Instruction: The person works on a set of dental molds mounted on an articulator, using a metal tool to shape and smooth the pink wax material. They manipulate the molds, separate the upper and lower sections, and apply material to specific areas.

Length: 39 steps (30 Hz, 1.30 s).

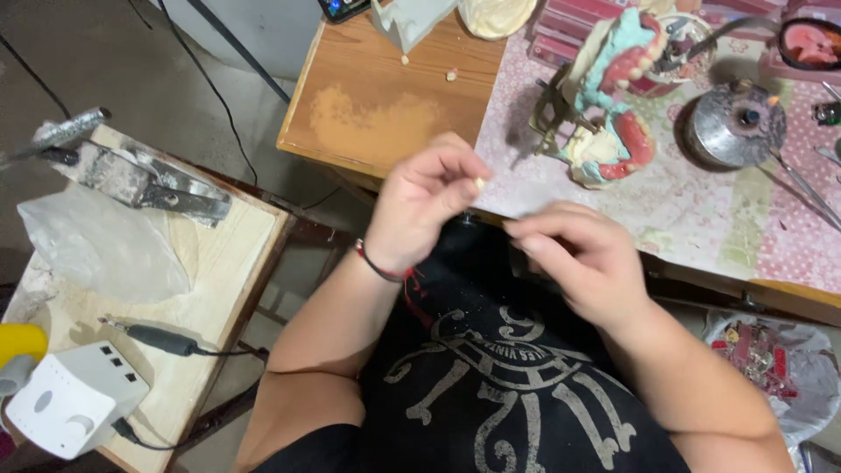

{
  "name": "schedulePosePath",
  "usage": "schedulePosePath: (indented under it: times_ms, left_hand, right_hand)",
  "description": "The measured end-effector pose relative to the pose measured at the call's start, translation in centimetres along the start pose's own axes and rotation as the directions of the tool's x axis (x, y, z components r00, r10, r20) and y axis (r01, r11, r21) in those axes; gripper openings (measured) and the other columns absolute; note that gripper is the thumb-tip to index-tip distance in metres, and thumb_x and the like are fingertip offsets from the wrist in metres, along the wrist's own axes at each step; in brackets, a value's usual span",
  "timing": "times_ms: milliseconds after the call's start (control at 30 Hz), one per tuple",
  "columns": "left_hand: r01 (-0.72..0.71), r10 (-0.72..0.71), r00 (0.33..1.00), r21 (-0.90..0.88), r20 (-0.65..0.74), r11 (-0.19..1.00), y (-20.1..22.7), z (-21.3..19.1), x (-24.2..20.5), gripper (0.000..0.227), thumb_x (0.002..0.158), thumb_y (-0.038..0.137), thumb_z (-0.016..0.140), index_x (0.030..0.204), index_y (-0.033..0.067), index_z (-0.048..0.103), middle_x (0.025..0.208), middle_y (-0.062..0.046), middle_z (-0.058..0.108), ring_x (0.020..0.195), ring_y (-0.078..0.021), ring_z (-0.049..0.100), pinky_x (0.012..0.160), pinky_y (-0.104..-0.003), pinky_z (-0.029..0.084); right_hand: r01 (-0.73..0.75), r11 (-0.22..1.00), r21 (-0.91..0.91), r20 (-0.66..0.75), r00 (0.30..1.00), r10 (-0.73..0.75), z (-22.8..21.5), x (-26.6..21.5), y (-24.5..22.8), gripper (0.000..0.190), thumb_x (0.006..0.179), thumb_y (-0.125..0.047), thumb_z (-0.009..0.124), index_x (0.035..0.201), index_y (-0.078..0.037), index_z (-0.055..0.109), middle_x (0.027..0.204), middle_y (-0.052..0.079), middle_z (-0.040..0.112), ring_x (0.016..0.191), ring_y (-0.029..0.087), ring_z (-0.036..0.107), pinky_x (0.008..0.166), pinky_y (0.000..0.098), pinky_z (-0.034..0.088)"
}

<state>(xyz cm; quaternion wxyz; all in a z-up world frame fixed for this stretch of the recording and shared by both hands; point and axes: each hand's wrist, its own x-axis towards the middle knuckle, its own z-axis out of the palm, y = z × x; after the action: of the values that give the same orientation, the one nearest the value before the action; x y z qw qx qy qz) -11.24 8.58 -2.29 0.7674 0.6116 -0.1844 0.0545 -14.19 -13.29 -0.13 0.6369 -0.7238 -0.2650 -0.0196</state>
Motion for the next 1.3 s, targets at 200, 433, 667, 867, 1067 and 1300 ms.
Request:
schedulePosePath:
  times_ms: [200, 433, 667, 867, 1067, 1300]
  left_hand:
    - [-0.085, 0.075, 0.996, -0.344, -0.042, 0.935, -2.1, 4.2, -3.9, 0.020, 0.098, 0.009, 0.074, 0.109, -0.0069, 0.070, 0.099, -0.011, 0.055, 0.088, -0.0161, 0.065, 0.076, -0.031, 0.061]
    - [-0.156, 0.120, 0.985, -0.359, -0.120, 0.920, -2.3, 8.5, -6.9, 0.020, 0.097, 0.008, 0.074, 0.110, -0.0071, 0.072, 0.098, -0.012, 0.056, 0.087, -0.0178, 0.068, 0.078, -0.032, 0.061]
    - [-0.258, 0.282, 0.930, 0.127, -0.237, 0.958, 1.7, 10.9, -9.6, 0.017, 0.097, 0.013, 0.076, 0.109, 0.0016, 0.076, 0.095, -0.008, 0.057, 0.085, -0.0150, 0.062, 0.082, -0.033, 0.053]
    - [-0.248, 0.486, 0.846, 0.645, -0.220, 0.723, 3.5, 9.8, -13.1, 0.013, 0.095, 0.021, 0.080, 0.106, 0.0155, 0.080, 0.092, 0.000, 0.065, 0.087, -0.0205, 0.066, 0.094, -0.038, 0.047]
    - [-0.277, 0.570, 0.820, 0.840, -0.047, 0.467, 4.5, 7.1, -14.1, 0.013, 0.095, 0.021, 0.080, 0.106, 0.0142, 0.081, 0.088, 0.002, 0.069, 0.080, -0.0200, 0.067, 0.081, -0.036, 0.046]
    - [-0.237, 0.398, 0.916, 0.741, -0.044, 0.628, 2.9, 4.7, -12.8, 0.009, 0.092, 0.016, 0.083, 0.100, 0.0137, 0.082, 0.088, 0.000, 0.071, 0.076, -0.0238, 0.067, 0.076, -0.037, 0.052]
  right_hand:
    - [-0.136, 0.859, 0.494, 0.039, 0.990, 0.134, 0.7, -1.0, 0.1, 0.011, 0.097, 0.002, 0.064, 0.100, 0.011, 0.070, 0.082, 0.017, 0.062, 0.059, 0.018, 0.065, 0.043, 0.0289, 0.057]
    - [-0.129, 0.847, 0.516, 0.054, 0.991, 0.119, -1.2, -3.9, -1.0, 0.012, 0.093, 0.005, 0.067, 0.098, 0.015, 0.069, 0.080, 0.019, 0.060, 0.055, 0.018, 0.064, 0.042, 0.0288, 0.054]
    - [-0.200, 0.864, 0.462, 0.171, 0.976, 0.135, -2.4, -4.9, -3.0, 0.011, 0.091, 0.005, 0.068, 0.093, 0.016, 0.070, 0.074, 0.022, 0.061, 0.054, 0.023, 0.067, 0.044, 0.0318, 0.056]
    - [-0.259, 0.881, 0.396, 0.323, 0.937, 0.131, -0.7, -5.4, -2.4, 0.013, 0.092, 0.003, 0.067, 0.093, 0.015, 0.072, 0.069, 0.021, 0.061, 0.055, 0.024, 0.067, 0.045, 0.0322, 0.056]
    - [-0.256, 0.894, 0.369, 0.348, 0.929, 0.122, 1.7, -5.5, -1.0, 0.017, 0.095, 0.001, 0.063, 0.094, 0.014, 0.074, 0.069, 0.019, 0.064, 0.056, 0.022, 0.068, 0.047, 0.0327, 0.058]
    - [-0.057, 0.981, 0.184, 0.258, 0.966, 0.007, 2.3, -4.3, -0.8, 0.013, 0.095, -0.001, 0.068, 0.099, 0.007, 0.078, 0.075, 0.017, 0.070, 0.066, 0.022, 0.073, 0.056, 0.0327, 0.061]
